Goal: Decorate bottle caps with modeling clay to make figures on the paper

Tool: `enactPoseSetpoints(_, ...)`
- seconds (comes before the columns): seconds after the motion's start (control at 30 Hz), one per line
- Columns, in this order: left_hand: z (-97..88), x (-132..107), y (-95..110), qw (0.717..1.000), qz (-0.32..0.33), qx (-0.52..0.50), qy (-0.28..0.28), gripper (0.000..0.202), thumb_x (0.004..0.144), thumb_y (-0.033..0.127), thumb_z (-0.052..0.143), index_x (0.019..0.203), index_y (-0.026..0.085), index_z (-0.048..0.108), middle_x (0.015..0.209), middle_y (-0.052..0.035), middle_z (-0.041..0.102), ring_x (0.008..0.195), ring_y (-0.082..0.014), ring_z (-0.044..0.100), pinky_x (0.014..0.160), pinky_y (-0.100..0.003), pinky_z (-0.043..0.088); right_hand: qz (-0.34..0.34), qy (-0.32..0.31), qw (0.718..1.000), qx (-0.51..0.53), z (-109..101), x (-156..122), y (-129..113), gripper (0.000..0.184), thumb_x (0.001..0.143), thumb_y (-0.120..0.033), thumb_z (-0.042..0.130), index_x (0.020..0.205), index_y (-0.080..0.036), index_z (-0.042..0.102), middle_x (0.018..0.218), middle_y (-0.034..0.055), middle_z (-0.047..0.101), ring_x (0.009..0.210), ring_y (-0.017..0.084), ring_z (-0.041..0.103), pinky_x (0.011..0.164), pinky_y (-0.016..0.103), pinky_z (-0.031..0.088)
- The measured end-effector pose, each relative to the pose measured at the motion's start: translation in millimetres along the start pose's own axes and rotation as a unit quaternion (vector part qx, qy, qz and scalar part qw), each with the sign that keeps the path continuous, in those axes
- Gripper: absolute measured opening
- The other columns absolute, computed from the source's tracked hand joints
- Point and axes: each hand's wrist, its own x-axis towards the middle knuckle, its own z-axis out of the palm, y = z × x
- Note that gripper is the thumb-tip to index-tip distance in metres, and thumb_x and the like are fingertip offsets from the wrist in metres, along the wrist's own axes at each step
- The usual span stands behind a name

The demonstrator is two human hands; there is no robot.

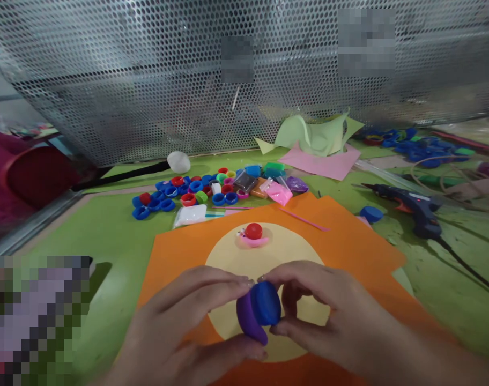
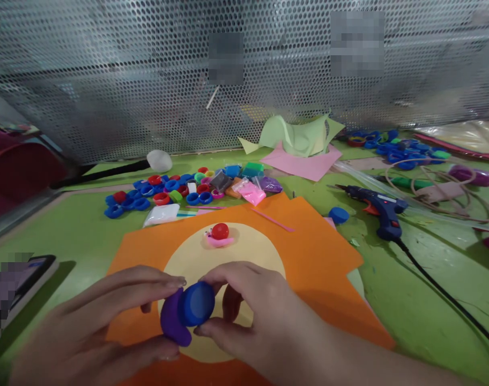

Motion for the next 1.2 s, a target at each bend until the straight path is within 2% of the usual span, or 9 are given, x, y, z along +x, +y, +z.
enactPoseSetpoints(0.1, 3.9, -4.2, -1.7, 1.000, -0.013, -0.015, -0.001, 0.030, 0.076, 0.046, 0.061, 0.097, 0.025, 0.056, 0.086, 0.0013, 0.067, 0.072, -0.0101, 0.065, 0.069, -0.014, 0.053, -0.012, 0.002, 1.000, -0.022, -0.3, -2.6, 2.4, 0.033, 0.067, -0.006, 0.066, 0.094, -0.024, 0.059, 0.081, -0.0064, 0.063, 0.062, 0.004, 0.057, 0.059, 0.011, 0.046)
enactPoseSetpoints(0.27, 9.9, -9.6, -6.3, 0.998, -0.063, -0.014, -0.006, 0.058, 0.067, 0.057, 0.064, 0.115, 0.027, 0.049, 0.086, 0.0015, 0.063, 0.067, -0.0122, 0.060, 0.066, -0.019, 0.054, -0.039, 0.019, 0.995, -0.089, -3.6, -6.9, 8.2, 0.039, 0.071, -0.009, 0.066, 0.102, -0.029, 0.052, 0.087, -0.0075, 0.060, 0.064, 0.003, 0.056, 0.064, 0.011, 0.046)
enactPoseSetpoints(0.37, 10.6, -11.0, -9.6, 1.000, -0.028, -0.001, -0.001, 0.049, 0.073, 0.052, 0.061, 0.114, 0.027, 0.051, 0.090, 0.0008, 0.063, 0.072, -0.0117, 0.061, 0.069, -0.018, 0.053, -0.068, -0.004, 0.992, -0.109, -5.8, -8.1, 9.2, 0.040, 0.077, -0.012, 0.062, 0.109, -0.033, 0.047, 0.093, -0.0075, 0.059, 0.070, 0.004, 0.055, 0.068, 0.011, 0.046)
enactPoseSetpoints(0.53, 10.4, -10.7, -9.4, 0.999, 0.031, 0.026, 0.014, 0.039, 0.078, 0.044, 0.059, 0.110, 0.022, 0.055, 0.093, -0.0012, 0.065, 0.080, -0.0127, 0.064, 0.076, -0.019, 0.053, -0.084, -0.025, 0.989, -0.119, -5.4, -9.1, 9.3, 0.039, 0.081, -0.016, 0.060, 0.112, -0.031, 0.043, 0.099, -0.0055, 0.059, 0.074, 0.005, 0.056, 0.070, 0.011, 0.047)
enactPoseSetpoints(0.67, 11.4, -8.3, -6.0, 0.997, 0.043, 0.053, 0.039, 0.036, 0.079, 0.047, 0.056, 0.102, 0.020, 0.058, 0.087, -0.0022, 0.067, 0.076, -0.0128, 0.065, 0.071, -0.019, 0.054, -0.091, -0.023, 0.987, -0.128, -4.2, -10.0, 9.6, 0.036, 0.081, -0.016, 0.060, 0.111, -0.030, 0.044, 0.098, -0.0044, 0.059, 0.073, 0.006, 0.057, 0.069, 0.012, 0.047)
enactPoseSetpoints(0.83, 11.8, -8.7, -7.8, 0.996, 0.038, 0.069, 0.043, 0.046, 0.074, 0.052, 0.060, 0.107, 0.020, 0.055, 0.092, -0.0043, 0.067, 0.078, -0.0170, 0.065, 0.073, -0.027, 0.055, -0.074, -0.018, 0.987, -0.140, -4.4, -11.8, 9.7, 0.032, 0.082, -0.020, 0.059, 0.110, -0.029, 0.047, 0.095, -0.0022, 0.060, 0.068, 0.008, 0.058, 0.065, 0.016, 0.050)
enactPoseSetpoints(1.0, 13.1, -10.4, -9.2, 0.998, 0.039, 0.044, 0.019, 0.041, 0.076, 0.047, 0.061, 0.109, 0.024, 0.052, 0.092, -0.0031, 0.067, 0.081, -0.0173, 0.064, 0.074, -0.027, 0.053, -0.085, -0.014, 0.986, -0.144, -4.2, -11.4, 10.3, 0.030, 0.082, -0.018, 0.057, 0.109, -0.029, 0.048, 0.094, -0.0028, 0.060, 0.069, 0.008, 0.058, 0.066, 0.016, 0.050)
enactPoseSetpoints(1.13, 13.6, -10.4, -9.9, 0.998, 0.000, 0.065, 0.026, 0.057, 0.066, 0.057, 0.064, 0.109, 0.023, 0.051, 0.091, -0.0038, 0.065, 0.075, -0.0184, 0.063, 0.061, -0.027, 0.053, -0.101, -0.009, 0.979, -0.177, -5.2, -8.1, 9.8, 0.029, 0.083, -0.019, 0.056, 0.110, -0.026, 0.047, 0.097, -0.0010, 0.061, 0.071, 0.008, 0.059, 0.065, 0.017, 0.050)
enactPoseSetpoints(1.2, 14.3, -9.7, -10.3, 0.996, -0.021, 0.088, 0.022, 0.053, 0.061, 0.058, 0.068, 0.096, 0.021, 0.054, 0.081, -0.0018, 0.064, 0.066, -0.0166, 0.061, 0.054, -0.025, 0.050, -0.112, 0.000, 0.972, -0.207, -5.7, -6.9, 9.4, 0.028, 0.084, -0.020, 0.056, 0.110, -0.025, 0.048, 0.098, -0.0007, 0.062, 0.074, 0.009, 0.060, 0.067, 0.018, 0.050)
